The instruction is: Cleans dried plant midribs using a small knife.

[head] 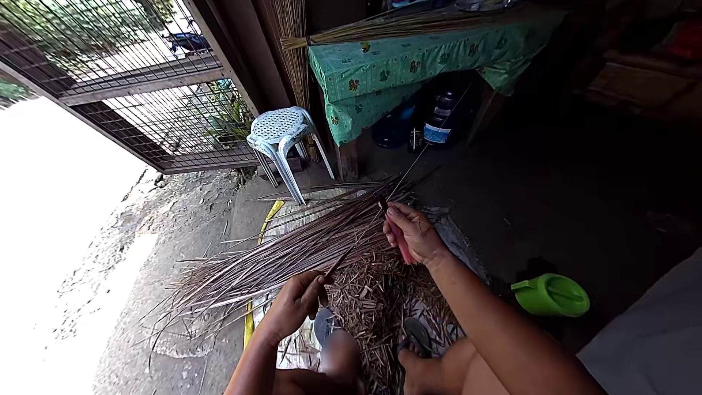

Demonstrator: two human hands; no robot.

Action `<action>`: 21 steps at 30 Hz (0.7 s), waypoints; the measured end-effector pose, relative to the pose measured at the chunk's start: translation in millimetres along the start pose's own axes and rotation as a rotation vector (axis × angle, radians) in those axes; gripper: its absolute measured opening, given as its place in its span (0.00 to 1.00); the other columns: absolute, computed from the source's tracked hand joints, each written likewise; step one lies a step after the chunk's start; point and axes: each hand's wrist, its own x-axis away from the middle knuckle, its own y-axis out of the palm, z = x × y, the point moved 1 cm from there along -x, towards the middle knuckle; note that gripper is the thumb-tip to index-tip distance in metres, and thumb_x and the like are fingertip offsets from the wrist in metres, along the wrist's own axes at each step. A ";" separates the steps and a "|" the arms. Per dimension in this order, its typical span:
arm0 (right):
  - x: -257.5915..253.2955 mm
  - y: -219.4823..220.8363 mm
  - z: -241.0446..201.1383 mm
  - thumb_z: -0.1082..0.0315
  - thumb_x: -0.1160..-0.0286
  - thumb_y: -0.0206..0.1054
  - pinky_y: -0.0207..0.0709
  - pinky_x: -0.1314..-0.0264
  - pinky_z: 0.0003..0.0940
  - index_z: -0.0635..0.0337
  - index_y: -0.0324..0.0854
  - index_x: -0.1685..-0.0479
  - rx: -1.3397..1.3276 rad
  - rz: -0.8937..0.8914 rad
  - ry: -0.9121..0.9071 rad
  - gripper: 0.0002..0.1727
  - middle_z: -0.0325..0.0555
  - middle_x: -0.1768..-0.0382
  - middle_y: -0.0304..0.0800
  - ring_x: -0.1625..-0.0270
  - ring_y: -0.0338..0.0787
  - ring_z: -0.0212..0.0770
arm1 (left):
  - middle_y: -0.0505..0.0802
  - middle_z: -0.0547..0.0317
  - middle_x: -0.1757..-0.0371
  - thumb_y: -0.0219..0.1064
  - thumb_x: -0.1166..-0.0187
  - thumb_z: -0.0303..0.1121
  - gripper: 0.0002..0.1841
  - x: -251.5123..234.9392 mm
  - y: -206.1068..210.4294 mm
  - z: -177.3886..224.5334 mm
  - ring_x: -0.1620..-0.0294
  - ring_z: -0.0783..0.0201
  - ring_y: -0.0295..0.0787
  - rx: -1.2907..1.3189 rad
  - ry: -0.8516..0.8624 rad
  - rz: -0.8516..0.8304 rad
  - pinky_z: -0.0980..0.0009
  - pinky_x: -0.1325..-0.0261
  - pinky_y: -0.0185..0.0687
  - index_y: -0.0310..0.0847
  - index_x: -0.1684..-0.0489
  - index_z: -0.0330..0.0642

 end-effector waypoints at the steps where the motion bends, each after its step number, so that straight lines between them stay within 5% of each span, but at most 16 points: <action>1: 0.9 1.6 0.0 0.65 0.07 0.52 0.80 0.77 0.24 0.63 0.78 0.33 -0.010 -0.046 0.017 0.16 0.45 0.76 0.86 0.80 0.84 0.33 | 0.92 0.65 0.73 0.47 0.06 0.39 0.19 -0.3 0.2 0.3 0.85 0.75 0.80 -0.001 -0.003 0.000 0.78 0.80 0.78 0.86 0.46 0.40; 4: 4.5 10.7 4.6 0.66 0.07 0.52 0.79 0.78 0.24 0.65 0.80 0.43 -0.072 -0.104 0.054 0.14 0.45 0.77 0.85 0.81 0.83 0.33 | 0.92 0.66 0.69 0.48 0.07 0.40 0.19 -1.6 0.3 1.4 0.82 0.74 0.82 -0.034 -0.035 -0.014 0.77 0.76 0.81 0.85 0.40 0.40; 9: -2.8 0.7 1.5 0.66 0.06 0.51 0.79 0.79 0.24 0.64 0.79 0.39 -0.052 0.039 -0.002 0.14 0.45 0.78 0.84 0.82 0.82 0.33 | 0.80 0.71 0.78 0.52 0.09 0.42 0.18 0.0 -3.4 -5.5 0.83 0.76 0.72 -0.101 -0.012 0.011 0.78 0.77 0.71 0.86 0.44 0.43; 17: 29.8 47.7 27.5 0.62 0.09 0.55 0.78 0.76 0.23 0.63 0.82 0.56 0.209 -0.370 0.036 0.15 0.37 0.75 0.87 0.79 0.83 0.28 | 0.78 0.75 0.78 0.52 0.10 0.40 0.17 -5.5 -1.4 -0.4 0.81 0.80 0.71 -0.160 0.021 0.083 0.80 0.73 0.70 0.87 0.47 0.43; 21: 35.2 53.9 37.2 0.62 0.10 0.56 0.77 0.76 0.21 0.62 0.83 0.59 0.230 -0.365 -0.040 0.15 0.35 0.77 0.86 0.79 0.82 0.27 | 0.78 0.74 0.78 0.52 0.09 0.40 0.17 -4.2 -2.2 -1.2 0.80 0.80 0.71 -0.162 0.039 0.066 0.80 0.74 0.70 0.87 0.47 0.42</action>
